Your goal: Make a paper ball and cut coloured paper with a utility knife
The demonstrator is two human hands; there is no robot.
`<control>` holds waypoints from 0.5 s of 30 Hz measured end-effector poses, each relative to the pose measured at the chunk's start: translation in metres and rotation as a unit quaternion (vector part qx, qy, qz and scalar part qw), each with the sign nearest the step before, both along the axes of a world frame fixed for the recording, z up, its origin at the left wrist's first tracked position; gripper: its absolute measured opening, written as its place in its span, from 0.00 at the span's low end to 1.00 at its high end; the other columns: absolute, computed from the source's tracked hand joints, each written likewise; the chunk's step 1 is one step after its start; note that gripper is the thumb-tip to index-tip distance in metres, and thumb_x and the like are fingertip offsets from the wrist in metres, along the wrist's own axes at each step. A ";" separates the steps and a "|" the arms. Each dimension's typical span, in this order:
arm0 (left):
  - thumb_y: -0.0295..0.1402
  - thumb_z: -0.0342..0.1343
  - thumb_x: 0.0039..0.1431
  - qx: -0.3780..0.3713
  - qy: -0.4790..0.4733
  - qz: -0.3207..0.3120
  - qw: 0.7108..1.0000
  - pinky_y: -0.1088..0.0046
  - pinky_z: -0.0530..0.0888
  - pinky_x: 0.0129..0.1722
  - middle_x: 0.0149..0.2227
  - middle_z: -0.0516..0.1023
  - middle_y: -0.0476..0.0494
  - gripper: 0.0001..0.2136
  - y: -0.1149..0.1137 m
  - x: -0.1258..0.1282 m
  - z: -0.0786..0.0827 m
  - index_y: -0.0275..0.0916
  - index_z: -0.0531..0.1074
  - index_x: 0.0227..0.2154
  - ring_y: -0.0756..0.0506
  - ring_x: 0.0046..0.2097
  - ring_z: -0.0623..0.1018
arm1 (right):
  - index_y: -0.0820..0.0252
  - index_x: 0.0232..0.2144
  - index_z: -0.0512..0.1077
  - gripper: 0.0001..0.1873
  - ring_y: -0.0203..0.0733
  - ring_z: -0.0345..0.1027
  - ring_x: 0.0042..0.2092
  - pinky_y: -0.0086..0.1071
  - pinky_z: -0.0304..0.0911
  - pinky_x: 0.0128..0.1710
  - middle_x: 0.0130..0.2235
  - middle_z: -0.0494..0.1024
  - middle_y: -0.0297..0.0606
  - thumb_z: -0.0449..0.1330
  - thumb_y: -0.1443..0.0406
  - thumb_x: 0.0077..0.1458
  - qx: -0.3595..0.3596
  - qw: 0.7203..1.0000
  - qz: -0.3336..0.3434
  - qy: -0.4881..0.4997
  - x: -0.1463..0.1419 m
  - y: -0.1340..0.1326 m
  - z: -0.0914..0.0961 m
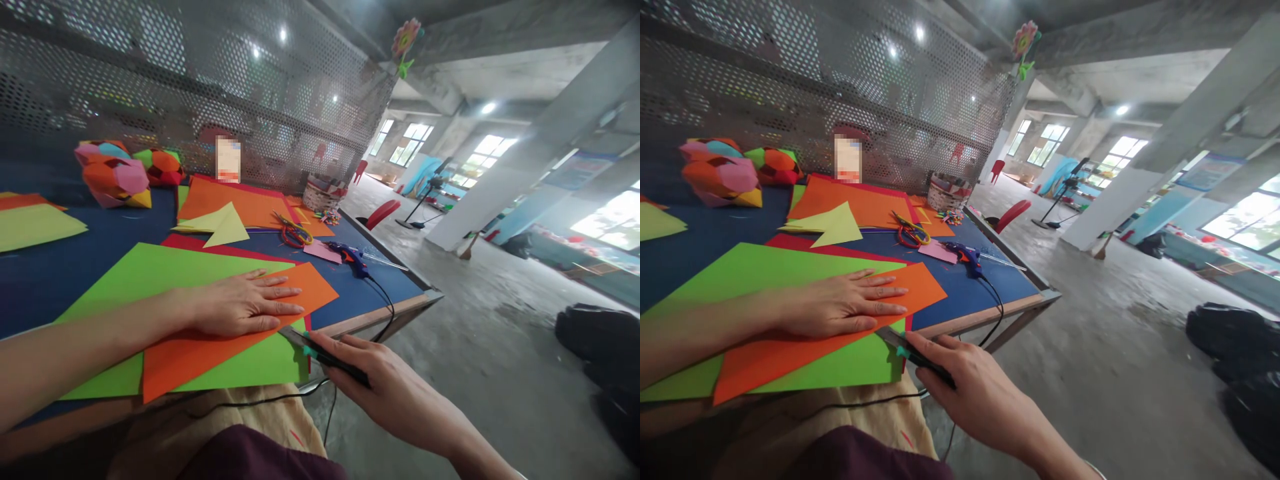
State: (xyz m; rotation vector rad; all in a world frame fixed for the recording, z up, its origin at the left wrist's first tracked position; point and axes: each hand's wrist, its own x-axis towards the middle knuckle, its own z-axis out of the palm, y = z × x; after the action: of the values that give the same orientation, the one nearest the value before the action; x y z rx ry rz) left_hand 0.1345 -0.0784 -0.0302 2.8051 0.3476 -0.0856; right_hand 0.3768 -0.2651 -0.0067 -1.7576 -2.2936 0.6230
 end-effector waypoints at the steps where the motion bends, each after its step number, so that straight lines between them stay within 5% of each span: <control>1: 0.51 0.37 0.75 0.000 0.001 -0.001 1.000 0.50 0.41 0.73 0.75 0.46 0.61 0.22 0.000 0.000 0.000 0.66 0.52 0.69 0.41 0.76 0.42 | 0.48 0.70 0.60 0.27 0.49 0.73 0.59 0.47 0.69 0.59 0.61 0.76 0.41 0.52 0.61 0.71 0.000 1.000 0.000 -0.001 0.000 0.000 0.000; 15: 0.50 0.37 0.75 -0.006 0.008 0.006 1.000 0.51 0.40 0.73 0.75 0.46 0.62 0.22 0.000 0.002 0.001 0.66 0.52 0.69 0.41 0.76 0.43 | 0.48 0.69 0.62 0.27 0.48 0.74 0.56 0.45 0.71 0.56 0.59 0.77 0.41 0.52 0.62 0.71 -0.006 1.000 0.010 0.001 -0.003 0.000 0.002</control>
State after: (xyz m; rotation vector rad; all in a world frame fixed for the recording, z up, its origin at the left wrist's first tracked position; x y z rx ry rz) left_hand 0.1366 -0.0785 -0.0289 2.7922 0.3656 -0.1079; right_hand 0.3733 -0.2647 -0.0046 -1.7417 -2.3134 0.6425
